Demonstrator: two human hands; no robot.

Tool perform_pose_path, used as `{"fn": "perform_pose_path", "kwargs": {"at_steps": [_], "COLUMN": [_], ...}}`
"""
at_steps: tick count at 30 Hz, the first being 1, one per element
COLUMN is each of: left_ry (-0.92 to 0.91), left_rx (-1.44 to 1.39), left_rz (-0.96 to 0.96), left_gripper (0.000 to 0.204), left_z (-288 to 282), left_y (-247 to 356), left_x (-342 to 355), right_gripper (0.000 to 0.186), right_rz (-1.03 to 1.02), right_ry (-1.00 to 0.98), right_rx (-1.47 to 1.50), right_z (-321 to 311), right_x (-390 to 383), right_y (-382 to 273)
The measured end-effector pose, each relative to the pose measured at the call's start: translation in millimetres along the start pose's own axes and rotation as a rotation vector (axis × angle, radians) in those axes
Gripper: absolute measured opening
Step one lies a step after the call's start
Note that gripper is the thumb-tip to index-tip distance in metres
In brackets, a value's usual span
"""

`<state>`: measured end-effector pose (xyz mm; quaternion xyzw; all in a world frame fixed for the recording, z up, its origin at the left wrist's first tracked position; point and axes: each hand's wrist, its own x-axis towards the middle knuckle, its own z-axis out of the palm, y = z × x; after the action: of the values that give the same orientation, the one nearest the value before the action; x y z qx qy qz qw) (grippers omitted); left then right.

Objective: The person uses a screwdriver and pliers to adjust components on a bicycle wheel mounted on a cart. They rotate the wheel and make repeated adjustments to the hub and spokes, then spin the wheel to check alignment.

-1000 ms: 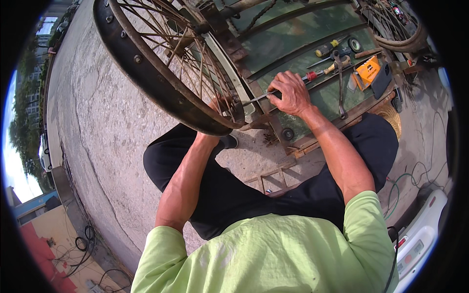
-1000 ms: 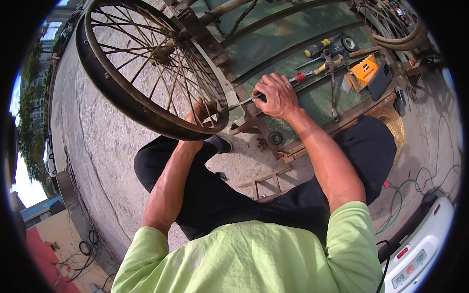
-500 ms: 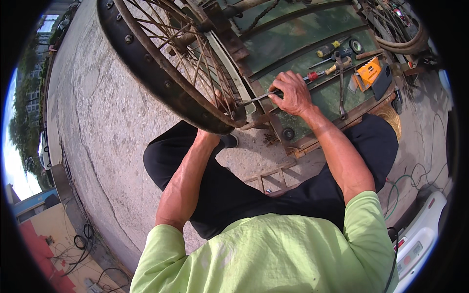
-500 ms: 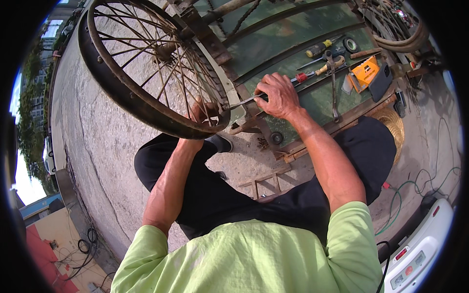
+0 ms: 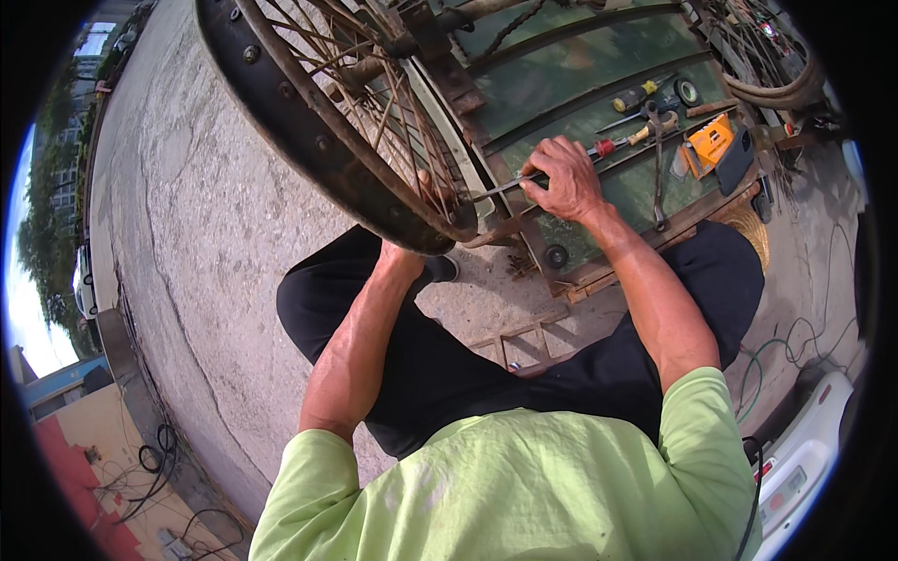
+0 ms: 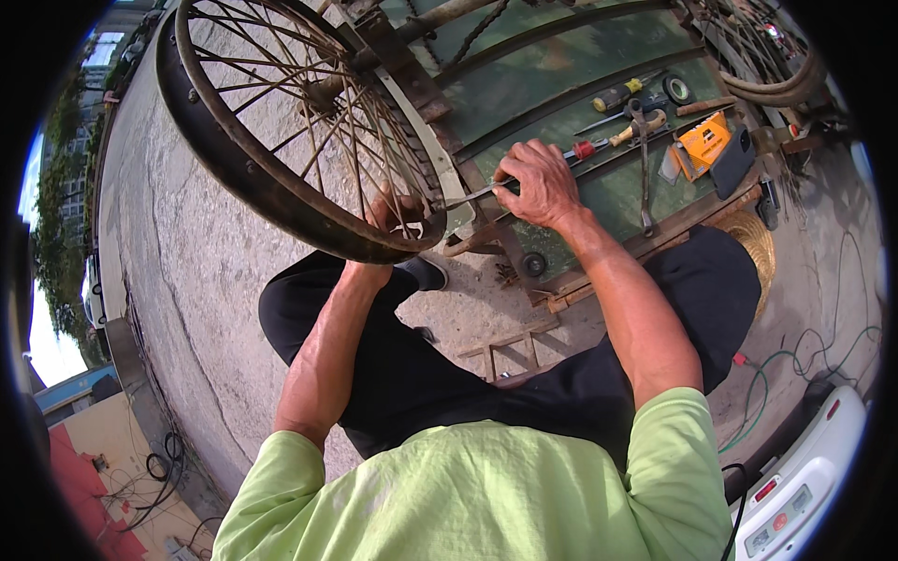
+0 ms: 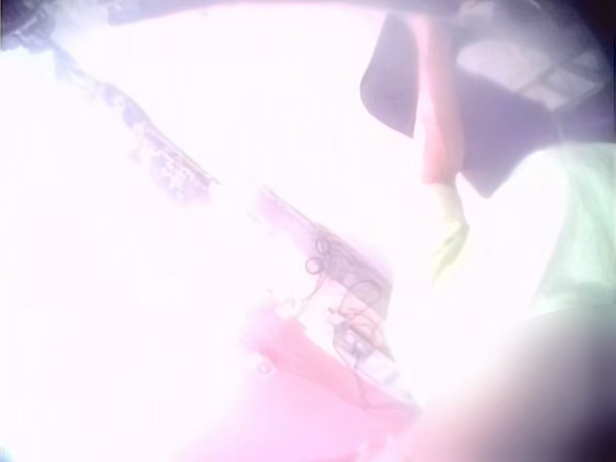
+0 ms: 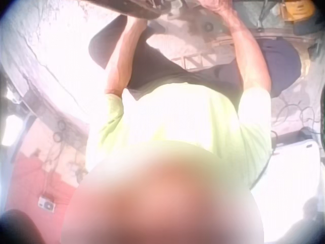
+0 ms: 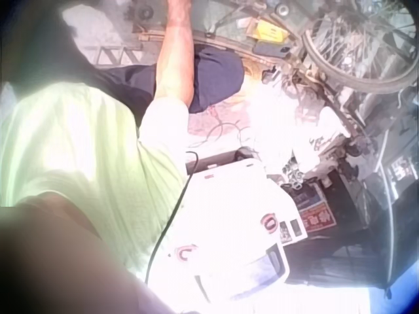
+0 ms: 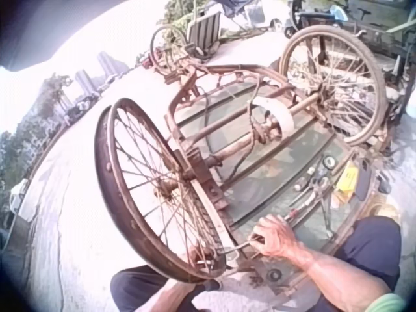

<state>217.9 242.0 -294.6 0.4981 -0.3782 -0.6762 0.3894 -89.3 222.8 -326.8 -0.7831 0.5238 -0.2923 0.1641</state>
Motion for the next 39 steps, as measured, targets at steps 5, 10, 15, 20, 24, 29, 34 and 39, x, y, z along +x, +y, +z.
{"fn": "perform_pose_path", "kwargs": {"at_steps": [5, 10, 15, 20, 24, 29, 34, 39], "left_ry": [0.07, 0.101, 0.058, -0.006, -0.001, 0.02, 0.0, 0.029], "left_rx": [0.041, 0.089, 0.171, 0.196, 0.191, 0.197, 0.241, 0.228], "left_rz": [-0.057, -0.084, -0.032, -0.014, 0.004, -0.011, 0.041, 0.083], "left_gripper": [0.062, 0.062, 0.061, 0.061, 0.059, 0.055, 0.054, 0.046], "left_z": [7, 9, 17, 7, 12, 14, 14, 22], "left_y": [5, 7, 17, 15, 19, 20, 19, 26], "left_x": [0, 1, -6, -6, -10, -10, -10, -15], "right_gripper": [0.022, 0.022, 0.021, 0.021, 0.021, 0.021, 0.021, 0.021], "right_rz": [0.005, -0.005, -0.005, -0.003, 0.002, -0.002, 0.001, -0.001], "right_ry": [-0.002, -0.008, -0.009, -0.018, -0.026, -0.02, -0.026, -0.021], "right_rx": [-0.007, -0.011, -0.006, 0.002, -0.004, -0.004, -0.011, 0.005], "right_z": [0, 0, 1, 1, 2, 1, 1, 1], "right_x": [0, 0, -1, -1, -1, -1, -2, -1], "right_y": [0, 1, 1, 2, 2, 3, 2, 2]}}
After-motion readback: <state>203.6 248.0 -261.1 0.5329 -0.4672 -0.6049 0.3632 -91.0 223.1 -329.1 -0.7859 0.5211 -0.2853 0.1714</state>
